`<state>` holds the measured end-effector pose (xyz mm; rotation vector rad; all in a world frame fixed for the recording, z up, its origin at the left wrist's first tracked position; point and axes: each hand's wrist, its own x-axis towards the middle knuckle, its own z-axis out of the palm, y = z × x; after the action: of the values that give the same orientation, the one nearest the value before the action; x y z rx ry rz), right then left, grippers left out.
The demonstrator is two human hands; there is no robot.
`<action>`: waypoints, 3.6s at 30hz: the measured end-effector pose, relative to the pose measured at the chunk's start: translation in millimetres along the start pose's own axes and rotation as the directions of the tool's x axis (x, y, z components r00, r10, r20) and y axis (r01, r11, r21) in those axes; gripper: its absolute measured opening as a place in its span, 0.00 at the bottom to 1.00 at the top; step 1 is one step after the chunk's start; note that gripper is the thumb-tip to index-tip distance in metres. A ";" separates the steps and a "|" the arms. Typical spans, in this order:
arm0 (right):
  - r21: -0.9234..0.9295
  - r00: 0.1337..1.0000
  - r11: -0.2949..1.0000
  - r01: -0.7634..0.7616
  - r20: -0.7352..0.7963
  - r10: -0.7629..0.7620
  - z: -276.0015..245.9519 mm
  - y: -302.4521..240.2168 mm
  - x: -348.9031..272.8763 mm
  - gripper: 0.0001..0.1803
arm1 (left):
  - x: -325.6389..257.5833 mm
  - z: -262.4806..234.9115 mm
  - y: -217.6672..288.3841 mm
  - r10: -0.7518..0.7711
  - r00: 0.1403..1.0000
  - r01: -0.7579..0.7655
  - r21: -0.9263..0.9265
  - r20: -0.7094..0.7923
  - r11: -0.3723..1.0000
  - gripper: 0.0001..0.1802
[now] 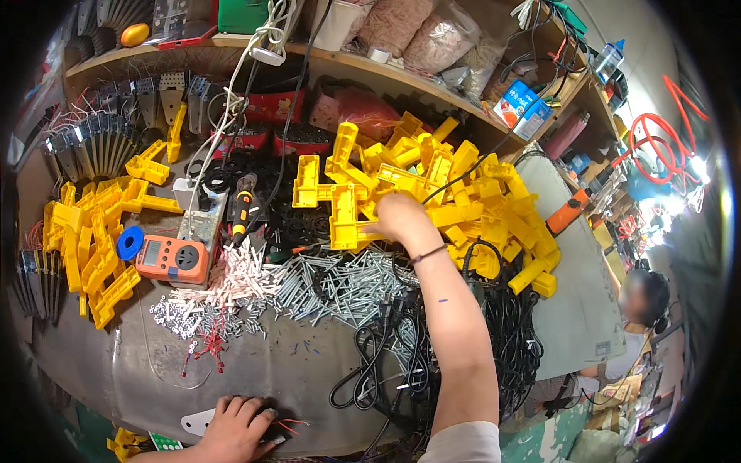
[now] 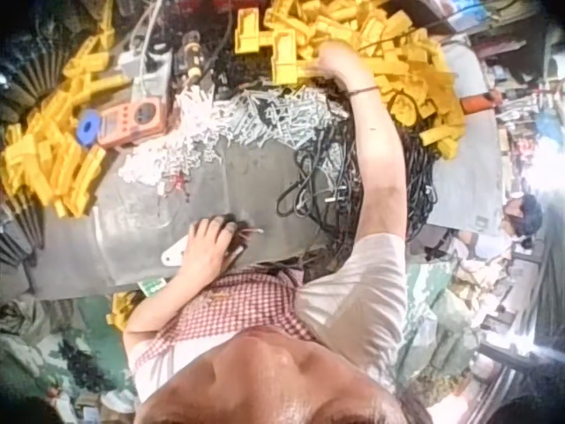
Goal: Assembling a yellow plastic electronic device housing using a soldering iron and a power screwdriver.
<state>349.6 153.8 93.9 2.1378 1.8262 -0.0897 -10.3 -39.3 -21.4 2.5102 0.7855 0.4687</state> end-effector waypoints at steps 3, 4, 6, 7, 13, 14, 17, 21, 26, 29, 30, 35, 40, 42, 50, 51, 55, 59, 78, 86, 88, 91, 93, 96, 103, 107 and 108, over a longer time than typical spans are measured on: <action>0.196 0.960 0.972 -0.132 -0.218 0.175 -18.5 -13.9 21.1 0.25 | -0.8 -0.3 0.3 -0.004 1.000 0.004 0.019 0.018 1.000 0.27; 0.242 0.864 0.970 0.006 -0.490 0.117 -11.8 -11.0 37.6 0.26 | -0.5 0.3 1.1 -0.003 1.000 0.002 0.021 0.018 1.000 0.27; 0.246 0.759 0.954 0.173 -0.650 0.030 3.2 -18.3 70.9 0.33 | -1.3 1.6 2.2 0.020 1.000 -0.021 0.013 0.008 1.000 0.27; 0.219 0.785 0.954 0.205 -0.619 -0.026 9.3 -29.3 79.8 0.32 | -2.0 0.8 3.1 0.009 1.000 -0.010 0.016 0.013 1.000 0.27; 0.582 0.747 0.798 0.157 -0.598 0.289 21.4 -42.7 78.0 0.18 | 0.5 -4.0 1.0 0.049 0.992 -0.061 0.105 0.119 0.993 0.30; 0.580 0.747 0.796 0.174 -0.604 0.277 13.0 -33.3 61.2 0.15 | 0.0 -9.6 3.6 0.040 0.989 -0.053 0.085 0.140 0.995 0.30; 0.556 0.641 0.517 0.650 -0.767 0.019 -11.8 -8.4 -34.8 0.09 | 18.0 -18.5 6.5 0.022 0.986 -0.027 0.028 0.162 0.999 0.32; 0.710 0.597 -0.454 0.538 -0.701 -0.390 40.0 -54.8 -132.1 0.14 | 10.6 -27.3 -5.9 -0.215 0.975 0.115 -0.952 0.054 0.283 0.40; 0.944 0.795 -0.168 0.285 -0.331 -0.509 87.2 -92.4 -166.3 0.16 | 2.7 -31.9 -6.7 -0.300 0.916 0.260 -0.964 0.266 -0.060 0.36; 0.502 0.891 0.792 0.348 -0.440 -0.112 121.1 -79.3 -127.9 0.09 | -17.5 -36.2 -21.8 -0.647 0.751 0.123 -0.991 0.128 -0.053 0.35; 0.436 0.868 0.844 0.314 -0.492 -0.069 128.3 -78.9 -120.7 0.07 | -17.7 -40.3 -23.9 -0.703 0.706 0.061 -0.996 0.086 -0.060 0.35; 0.324 0.865 0.914 0.245 -0.499 -0.055 135.4 -87.7 -104.7 0.04 | -22.2 -29.6 -34.8 -0.775 0.611 -0.087 -0.987 -0.159 0.133 0.38; 0.314 0.888 0.924 0.220 -0.457 -0.056 141.0 -84.1 -101.9 0.07 | -16.7 -25.8 -39.5 -0.790 0.609 -0.053 -0.998 -0.065 0.041 0.37; 0.330 0.865 0.900 0.283 -0.494 -0.091 134.7 -83.5 -107.6 0.06 | -12.9 -25.8 -33.2 -0.791 0.605 -0.117 -0.993 -0.092 0.026 0.36; 0.416 0.710 0.734 0.537 -0.693 -0.127 115.3 -101.7 -107.9 0.08 | -7.6 -18.8 -32.0 -0.771 0.632 -0.113 -0.994 -0.074 0.003 0.36; 0.482 0.754 0.710 0.513 -0.648 -0.105 104.3 -105.3 -122.0 0.10 | -4.8 -17.0 -34.5 -0.731 0.681 -0.073 -0.997 -0.046 -0.005 0.35; 0.163 0.489 0.596 0.787 -0.753 -0.441 56.8 -157.0 -162.6 0.11 | -6.7 -21.0 -25.1 -0.674 0.738 -0.047 -0.999 -0.029 -0.008 0.32; 0.064 0.434 0.550 0.833 -0.692 -0.577 55.6 -180.2 -176.6 0.10 | -3.5 -29.7 -21.2 -0.632 0.775 -0.006 -1.000 0.002 -0.010 0.27; 0.246 0.422 0.345 0.906 -0.602 -0.678 46.4 -169.8 -183.7 0.12 | -11.4 -60.5 -19.2 -0.413 0.897 0.203 -0.977 0.160 0.061 0.27; 0.471 0.610 0.417 0.778 -0.726 -0.318 29.6 -167.8 -206.9 0.17 | -4.8 -39.4 -28.3 -0.523 0.852 -0.029 -1.000 -0.030 0.010 0.33; 0.148 0.384 0.495 0.856 -0.824 -0.416 27.8 -156.0 -205.2 0.15 | -0.5 -35.0 -30.2 -0.435 0.900 -0.174 -0.909 0.009 -0.379 0.35; -0.072 0.412 0.662 0.746 -0.731 -0.544 29.1 -163.1 -214.3 0.15 | 2.1 -28.4 -25.2 -0.419 0.908 -0.211 -0.896 -0.031 -0.391 0.37; -0.073 0.415 0.674 0.735 -0.738 -0.532 31.3 -167.6 -216.3 0.15 | 1.5 -25.5 -24.0 -0.441 0.896 -0.233 -0.905 -0.057 -0.356 0.36; -0.014 0.420 0.623 0.782 -0.726 -0.544 35.9 -168.3 -217.1 0.16 | 1.3 -21.0 -23.8 -0.466 0.879 -0.232 -0.945 -0.103 -0.229 0.36; 0.852 0.854 0.055 0.521 -0.521 -0.018 62.7 -184.1 -218.8 0.09 | 8.0 -12.2 -14.6 -0.494 0.858 -0.265 -0.944 -0.136 -0.199 0.35; 0.872 0.882 -0.150 0.467 -0.448 0.144 82.3 -197.4 -218.4 0.10 | 5.8 -3.5 -4.4 -0.576 0.788 -0.314 -0.947 -0.219 -0.069 0.34; 0.872 0.883 -0.149 0.465 -0.445 0.149 82.9 -195.8 -217.4 0.10 | 5.8 -1.3 -4.1 -0.615 0.739 -0.309 -0.950 -0.273 0.050 0.34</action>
<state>134.4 -51.7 31.2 2.8056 2.7587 -2.0036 -8.2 -32.4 -21.4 0.7467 0.5717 1.3105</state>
